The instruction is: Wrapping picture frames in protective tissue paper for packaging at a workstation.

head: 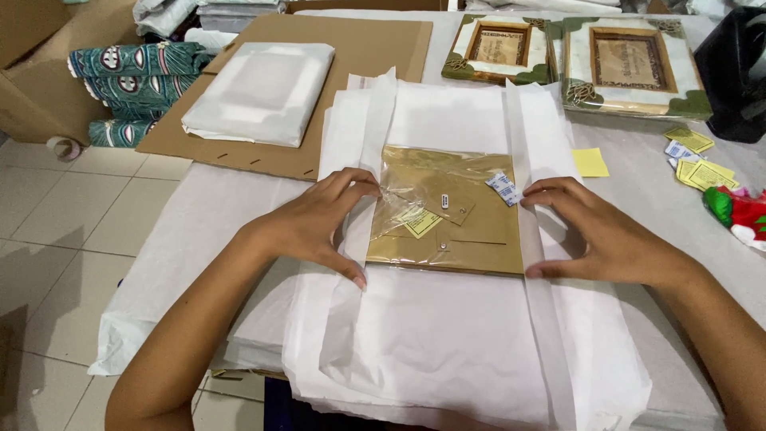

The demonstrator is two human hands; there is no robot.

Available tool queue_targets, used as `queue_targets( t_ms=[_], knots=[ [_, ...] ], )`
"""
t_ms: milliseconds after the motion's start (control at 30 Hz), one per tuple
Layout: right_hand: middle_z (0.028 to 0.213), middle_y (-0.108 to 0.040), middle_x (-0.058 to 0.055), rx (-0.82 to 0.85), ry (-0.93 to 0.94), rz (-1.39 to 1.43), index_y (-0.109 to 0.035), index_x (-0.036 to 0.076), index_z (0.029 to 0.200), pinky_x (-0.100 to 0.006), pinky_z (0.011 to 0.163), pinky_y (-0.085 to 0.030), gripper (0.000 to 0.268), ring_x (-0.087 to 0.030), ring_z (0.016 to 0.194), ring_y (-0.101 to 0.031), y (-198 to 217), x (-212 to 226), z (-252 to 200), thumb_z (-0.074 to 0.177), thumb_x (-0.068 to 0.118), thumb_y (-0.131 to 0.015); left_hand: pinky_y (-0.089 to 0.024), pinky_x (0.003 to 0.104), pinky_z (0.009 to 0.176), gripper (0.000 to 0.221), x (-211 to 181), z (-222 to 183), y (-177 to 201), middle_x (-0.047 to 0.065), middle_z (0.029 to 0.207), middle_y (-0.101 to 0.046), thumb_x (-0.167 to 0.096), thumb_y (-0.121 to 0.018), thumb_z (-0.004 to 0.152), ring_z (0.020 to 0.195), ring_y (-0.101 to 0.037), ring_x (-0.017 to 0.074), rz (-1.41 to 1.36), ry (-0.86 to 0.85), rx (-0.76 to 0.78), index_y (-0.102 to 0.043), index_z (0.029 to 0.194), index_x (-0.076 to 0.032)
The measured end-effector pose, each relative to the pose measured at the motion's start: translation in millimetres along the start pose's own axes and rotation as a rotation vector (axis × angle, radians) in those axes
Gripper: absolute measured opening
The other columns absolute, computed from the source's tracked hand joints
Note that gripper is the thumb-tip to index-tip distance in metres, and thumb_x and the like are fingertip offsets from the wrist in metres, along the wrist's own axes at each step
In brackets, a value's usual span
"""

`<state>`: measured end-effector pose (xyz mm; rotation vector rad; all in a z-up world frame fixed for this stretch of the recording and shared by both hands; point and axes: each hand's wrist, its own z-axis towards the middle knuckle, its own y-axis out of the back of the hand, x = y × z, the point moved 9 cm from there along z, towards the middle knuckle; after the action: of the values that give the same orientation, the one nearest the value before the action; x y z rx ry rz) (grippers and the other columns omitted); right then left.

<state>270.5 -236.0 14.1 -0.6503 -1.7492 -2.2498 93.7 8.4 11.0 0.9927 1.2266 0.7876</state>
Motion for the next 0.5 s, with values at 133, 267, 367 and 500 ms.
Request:
queue_targets(
  t_ms=[133,267,367,500],
  knots=[
    [0.15,-0.046,-0.005,0.062,-0.121,-0.062,-0.05,0.018,0.144,-0.039,0.111,-0.04,0.103,-0.022,0.137,-0.048,-5,-6,-3,0.058,0.049,-0.096,-0.027,0.043,0.119,0.124,-1,-1,-3,0.012,0.152,-0.032,-0.072,-0.087,0.055,0.144,-0.032,0.0299,0.014,0.004,-0.004,-0.037,0.15,-0.01],
    [0.151,-0.047,-0.004,0.053,-0.104,-0.121,-0.05,0.016,0.144,-0.041,0.109,-0.04,0.099,-0.024,0.136,-0.049,-4,0,-5,0.062,0.052,-0.093,-0.011,0.059,0.124,0.119,-15,-11,2,0.016,0.153,-0.039,-0.071,-0.084,0.064,0.146,-0.036,0.0338,0.087,-0.075,-0.113,-0.036,0.15,-0.005],
    [0.152,-0.05,-0.007,-0.03,-0.021,-0.184,-0.052,0.014,0.141,-0.043,0.111,-0.039,0.096,-0.026,0.138,-0.049,-2,8,-14,0.063,0.055,-0.09,-0.033,0.055,0.113,0.104,-28,-27,7,0.019,0.144,-0.049,-0.068,-0.084,0.068,0.135,-0.049,0.0357,0.157,-0.161,-0.285,-0.045,0.137,-0.002],
    [0.14,-0.056,-0.013,-0.217,0.109,-0.244,-0.062,0.013,0.126,-0.045,0.104,-0.049,0.071,-0.03,0.128,-0.056,1,28,-31,0.07,0.046,-0.088,-0.051,0.046,0.088,0.058,-44,-43,1,0.017,0.119,-0.064,-0.057,-0.073,0.087,0.111,-0.062,0.0333,0.255,-0.239,-0.369,-0.06,0.102,-0.002]
  ],
)
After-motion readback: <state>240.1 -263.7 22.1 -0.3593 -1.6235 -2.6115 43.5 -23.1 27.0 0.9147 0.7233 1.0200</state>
